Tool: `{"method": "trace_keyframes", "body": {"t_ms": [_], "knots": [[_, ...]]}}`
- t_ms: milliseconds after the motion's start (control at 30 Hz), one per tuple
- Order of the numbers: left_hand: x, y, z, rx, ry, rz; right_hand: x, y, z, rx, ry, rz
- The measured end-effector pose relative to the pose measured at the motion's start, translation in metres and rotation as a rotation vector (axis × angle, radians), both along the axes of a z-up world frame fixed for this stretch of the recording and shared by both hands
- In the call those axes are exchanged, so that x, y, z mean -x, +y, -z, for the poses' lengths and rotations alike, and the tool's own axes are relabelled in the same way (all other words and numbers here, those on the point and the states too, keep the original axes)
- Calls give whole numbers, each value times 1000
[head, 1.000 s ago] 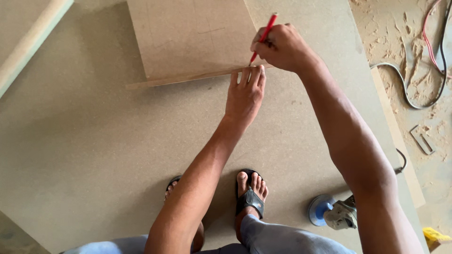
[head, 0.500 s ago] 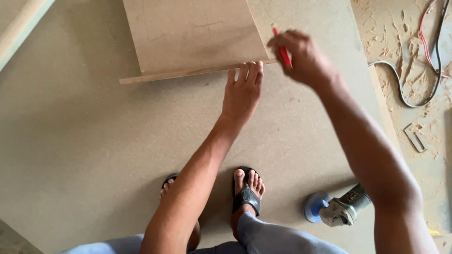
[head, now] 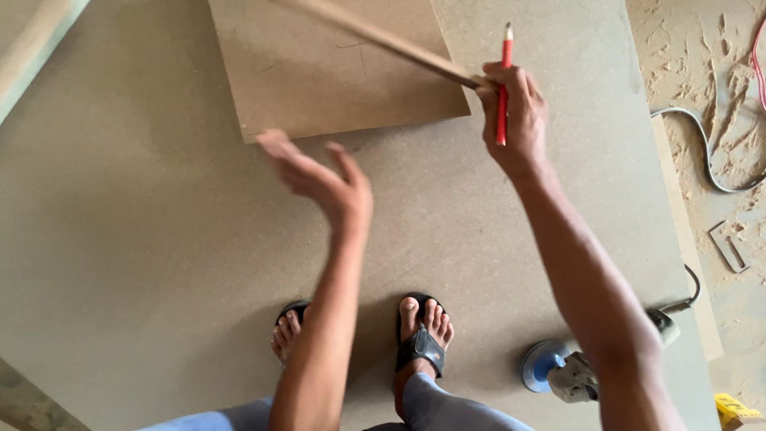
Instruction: The person marks lines on a piece of wood using a pencil and a wooden straightedge, frequently repositioning the straightedge and drawing multiple intersecting lines.
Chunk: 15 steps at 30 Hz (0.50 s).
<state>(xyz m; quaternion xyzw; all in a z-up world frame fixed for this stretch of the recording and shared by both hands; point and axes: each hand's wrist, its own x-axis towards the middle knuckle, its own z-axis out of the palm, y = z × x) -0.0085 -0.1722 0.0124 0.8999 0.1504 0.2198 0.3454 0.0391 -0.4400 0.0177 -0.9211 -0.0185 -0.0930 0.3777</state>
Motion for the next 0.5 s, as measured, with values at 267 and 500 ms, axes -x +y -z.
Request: {"method": "trace_keyframes", "body": {"t_ms": [267, 500], "knots": [[-91, 101, 29, 15, 436, -65, 50, 71, 11, -281, 103, 299], [-146, 117, 34, -197, 166, 203, 134, 121, 1, -587, 10, 306]]}}
